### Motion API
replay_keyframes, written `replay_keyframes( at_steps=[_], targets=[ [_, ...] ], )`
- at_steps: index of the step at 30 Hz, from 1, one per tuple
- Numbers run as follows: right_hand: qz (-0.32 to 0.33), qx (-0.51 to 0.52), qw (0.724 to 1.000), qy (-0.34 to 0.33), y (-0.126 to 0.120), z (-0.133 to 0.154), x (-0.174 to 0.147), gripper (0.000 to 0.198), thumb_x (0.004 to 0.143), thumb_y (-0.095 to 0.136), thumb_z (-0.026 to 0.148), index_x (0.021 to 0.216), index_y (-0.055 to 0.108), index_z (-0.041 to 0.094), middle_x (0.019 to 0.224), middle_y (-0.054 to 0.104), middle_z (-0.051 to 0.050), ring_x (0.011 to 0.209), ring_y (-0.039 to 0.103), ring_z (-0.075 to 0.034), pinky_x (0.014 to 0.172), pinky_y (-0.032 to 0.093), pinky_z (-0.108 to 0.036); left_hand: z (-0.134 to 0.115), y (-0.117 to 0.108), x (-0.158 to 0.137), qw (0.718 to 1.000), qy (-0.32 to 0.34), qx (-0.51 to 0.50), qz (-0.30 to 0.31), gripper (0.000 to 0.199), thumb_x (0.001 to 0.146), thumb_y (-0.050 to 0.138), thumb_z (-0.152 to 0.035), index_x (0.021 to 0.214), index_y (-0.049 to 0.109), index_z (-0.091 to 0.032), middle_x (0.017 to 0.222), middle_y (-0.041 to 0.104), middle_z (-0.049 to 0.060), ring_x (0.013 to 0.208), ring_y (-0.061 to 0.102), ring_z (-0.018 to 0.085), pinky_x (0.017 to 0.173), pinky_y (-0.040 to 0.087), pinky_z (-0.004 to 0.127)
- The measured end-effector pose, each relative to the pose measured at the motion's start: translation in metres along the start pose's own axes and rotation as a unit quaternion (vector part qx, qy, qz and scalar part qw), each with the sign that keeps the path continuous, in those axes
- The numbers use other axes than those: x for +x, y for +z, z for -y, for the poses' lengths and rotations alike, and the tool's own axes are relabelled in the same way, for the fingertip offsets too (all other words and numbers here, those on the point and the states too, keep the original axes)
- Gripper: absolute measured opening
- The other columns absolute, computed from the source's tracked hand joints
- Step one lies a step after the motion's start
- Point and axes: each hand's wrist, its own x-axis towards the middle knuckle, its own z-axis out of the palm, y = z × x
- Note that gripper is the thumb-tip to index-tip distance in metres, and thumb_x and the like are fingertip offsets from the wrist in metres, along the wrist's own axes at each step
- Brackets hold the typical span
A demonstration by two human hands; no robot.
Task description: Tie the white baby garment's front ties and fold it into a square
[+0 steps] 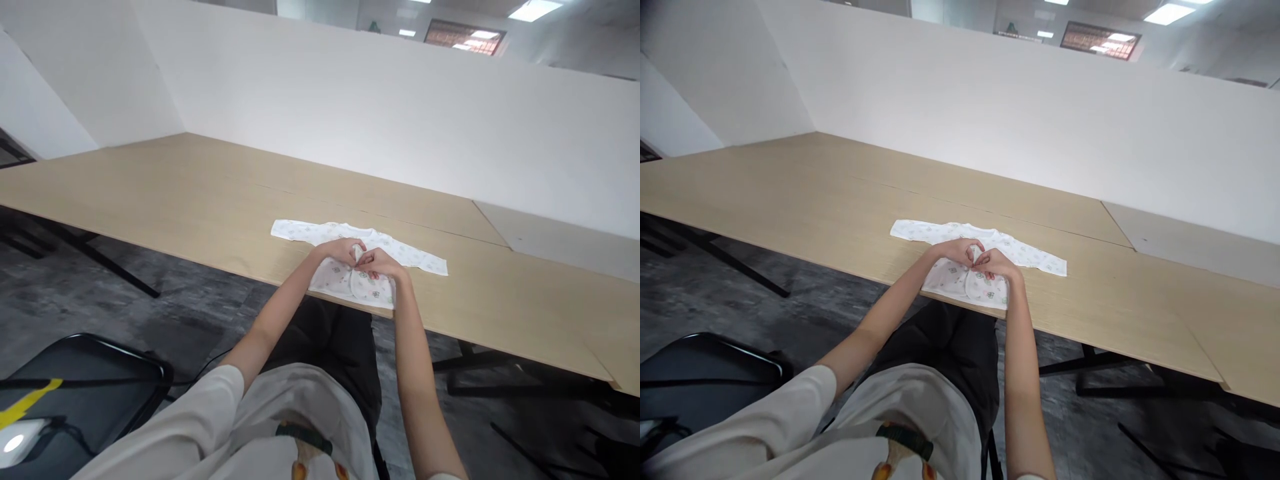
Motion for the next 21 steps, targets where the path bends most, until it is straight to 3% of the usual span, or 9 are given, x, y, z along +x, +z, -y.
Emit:
replay_keyframes(
  at_steps=[6, 17, 19, 21],
  targets=[
    [-0.019, 0.01, 1.0, -0.007, 0.001, 0.004, -0.002, 0.032, 0.063, 0.075, 0.04, 0.074, 0.069, 0.01, 0.048, 0.053, 0.0, 0.041, 0.045, -0.008, 0.04, 0.035, -0.02, 0.001, 0.001, 0.0, 0.999, 0.02, 0.021, -0.017, 0.054, 0.059, 0.068, -0.017, 0.111, 0.053, -0.019, 0.071, 0.064, -0.002, 0.068, 0.062, 0.017, 0.059, 0.043, 0.023],
    [-0.036, 0.033, 0.998, 0.035, 0.0, -0.001, -0.001, 0.033, 0.058, 0.081, 0.037, 0.07, 0.063, 0.012, 0.05, 0.055, -0.001, 0.043, 0.049, -0.011, 0.04, 0.037, -0.021, 0.004, -0.002, 0.01, 0.995, 0.02, -0.088, 0.033, 0.05, 0.066, 0.067, -0.023, 0.113, 0.051, -0.021, 0.072, 0.062, -0.002, 0.061, 0.058, 0.014, 0.058, 0.043, 0.024],
    [-0.036, 0.04, 0.998, 0.027, -0.003, -0.001, 0.0, 0.034, 0.059, 0.08, 0.037, 0.076, 0.065, 0.012, 0.057, 0.059, -0.003, 0.046, 0.051, -0.011, 0.041, 0.038, -0.021, 0.007, -0.011, 0.009, 0.998, 0.015, -0.062, -0.009, 0.047, 0.071, 0.064, -0.027, 0.116, 0.051, -0.02, 0.08, 0.065, 0.002, 0.067, 0.061, 0.016, 0.062, 0.046, 0.026],
    [-0.11, 0.058, 0.992, 0.009, -0.009, -0.004, 0.003, 0.034, 0.063, 0.076, 0.038, 0.082, 0.065, 0.012, 0.071, 0.064, -0.006, 0.053, 0.055, -0.012, 0.045, 0.042, -0.023, 0.012, -0.023, 0.004, 0.995, 0.004, 0.014, -0.096, 0.043, 0.077, 0.059, -0.031, 0.117, 0.052, -0.018, 0.098, 0.065, 0.008, 0.087, 0.063, 0.02, 0.077, 0.049, 0.031]
  ],
)
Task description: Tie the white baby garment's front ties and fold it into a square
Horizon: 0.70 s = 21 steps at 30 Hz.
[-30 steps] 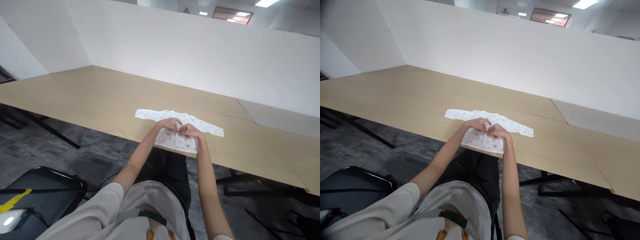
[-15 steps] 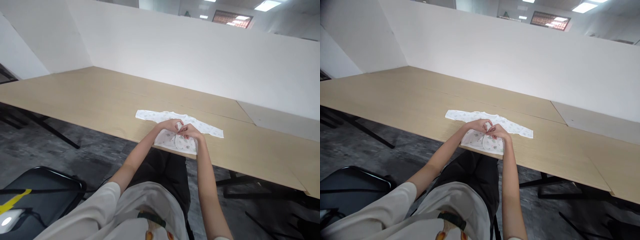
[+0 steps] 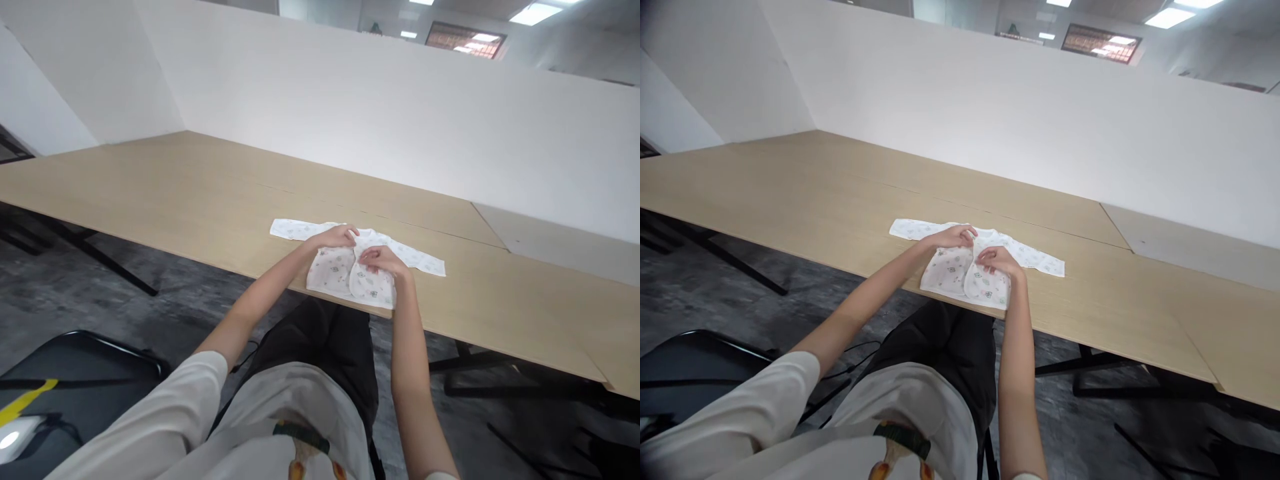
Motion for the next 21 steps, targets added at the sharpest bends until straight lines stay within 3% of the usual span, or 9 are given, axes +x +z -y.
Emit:
replay_keyframes(
  at_steps=[3, 5, 8, 11, 17, 21],
  targets=[
    [-0.241, -0.015, 0.97, -0.011, -0.016, -0.011, 0.002, 0.032, 0.072, 0.063, 0.037, 0.092, 0.064, 0.011, 0.094, 0.067, -0.013, 0.075, 0.063, -0.019, 0.065, 0.052, -0.029, 0.01, -0.018, -0.016, 0.973, -0.056, 0.189, -0.117, 0.044, 0.084, 0.053, -0.04, 0.121, 0.054, -0.016, 0.131, 0.052, 0.016, 0.125, 0.043, 0.031, 0.105, 0.033, 0.048],
    [-0.333, -0.101, 0.937, 0.001, -0.028, -0.022, -0.003, 0.036, 0.077, 0.057, 0.035, 0.102, 0.064, 0.01, 0.108, 0.064, -0.016, 0.098, 0.061, -0.025, 0.085, 0.049, -0.036, 0.016, -0.026, -0.032, 0.945, -0.132, 0.274, -0.118, 0.053, 0.088, 0.046, -0.049, 0.132, 0.049, -0.02, 0.145, 0.038, 0.016, 0.136, 0.025, 0.039, 0.108, 0.016, 0.064],
    [-0.3, -0.267, 0.913, 0.066, -0.041, -0.039, -0.02, 0.045, 0.082, 0.054, 0.039, 0.118, 0.061, 0.013, 0.129, 0.055, -0.018, 0.124, 0.046, -0.034, 0.107, 0.029, -0.054, 0.027, -0.029, -0.05, 0.928, -0.221, 0.298, -0.046, 0.064, 0.09, 0.033, -0.062, 0.146, 0.031, -0.031, 0.156, 0.018, 0.01, 0.14, 0.008, 0.045, 0.102, 0.004, 0.075],
    [-0.226, -0.362, 0.894, 0.136, -0.046, -0.049, -0.031, 0.054, 0.09, 0.043, 0.05, 0.132, 0.053, 0.017, 0.143, 0.041, -0.017, 0.135, 0.029, -0.038, 0.106, 0.009, -0.07, 0.042, -0.03, -0.053, 0.92, -0.239, 0.309, -0.024, 0.069, 0.089, 0.025, -0.067, 0.149, 0.02, -0.035, 0.158, 0.004, 0.004, 0.141, -0.003, 0.044, 0.1, -0.003, 0.076],
    [-0.186, -0.414, 0.88, 0.141, -0.056, -0.05, -0.011, 0.057, 0.096, 0.029, 0.051, 0.141, 0.043, 0.019, 0.149, 0.032, -0.015, 0.138, 0.023, -0.035, 0.105, 0.01, -0.07, 0.075, -0.048, -0.03, 0.925, -0.187, 0.329, -0.039, 0.069, 0.088, 0.024, -0.068, 0.149, 0.02, -0.035, 0.158, 0.005, 0.005, 0.141, -0.003, 0.043, 0.102, -0.005, 0.074],
    [-0.204, -0.428, 0.871, 0.127, -0.06, -0.042, 0.01, 0.047, 0.095, 0.035, 0.042, 0.132, 0.052, 0.017, 0.143, 0.041, -0.015, 0.136, 0.027, -0.032, 0.105, 0.007, -0.069, 0.068, -0.062, -0.013, 0.926, -0.189, 0.325, -0.037, 0.071, 0.087, 0.04, -0.064, 0.149, 0.023, -0.032, 0.156, 0.015, 0.009, 0.142, 0.005, 0.041, 0.104, 0.0, 0.072]
  ],
)
